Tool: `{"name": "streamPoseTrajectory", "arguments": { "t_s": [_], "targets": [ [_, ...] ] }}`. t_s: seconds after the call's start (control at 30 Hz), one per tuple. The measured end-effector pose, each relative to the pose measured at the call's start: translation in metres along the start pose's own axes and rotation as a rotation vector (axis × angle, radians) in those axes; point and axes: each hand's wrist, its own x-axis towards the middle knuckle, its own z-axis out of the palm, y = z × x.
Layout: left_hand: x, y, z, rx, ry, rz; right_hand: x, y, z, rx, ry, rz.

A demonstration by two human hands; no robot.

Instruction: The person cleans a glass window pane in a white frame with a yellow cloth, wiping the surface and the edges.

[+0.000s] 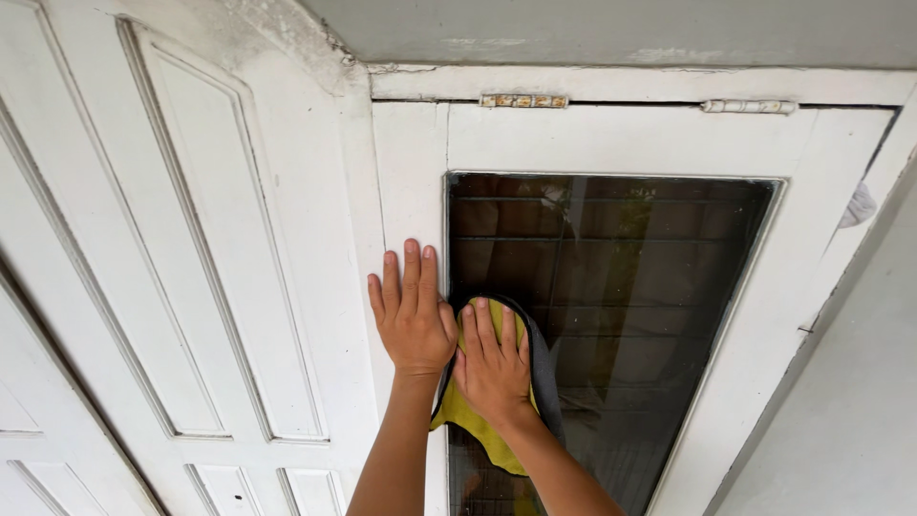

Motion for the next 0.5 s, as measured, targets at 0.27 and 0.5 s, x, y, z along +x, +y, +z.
{"name": "streamPoseTrajectory", "arguments": {
  "t_s": [0.27,0.5],
  "targets": [
    [0.0,-0.002,0.003,0.016,0.047,0.015,-0.063,-0.008,0.025,0.04,0.053,-0.198],
    [-0.002,-0.003,0.002,0.004,0.031,0.0,-0.065,0.013,0.022,0.085,-0.036,-0.321]
  ]
}}
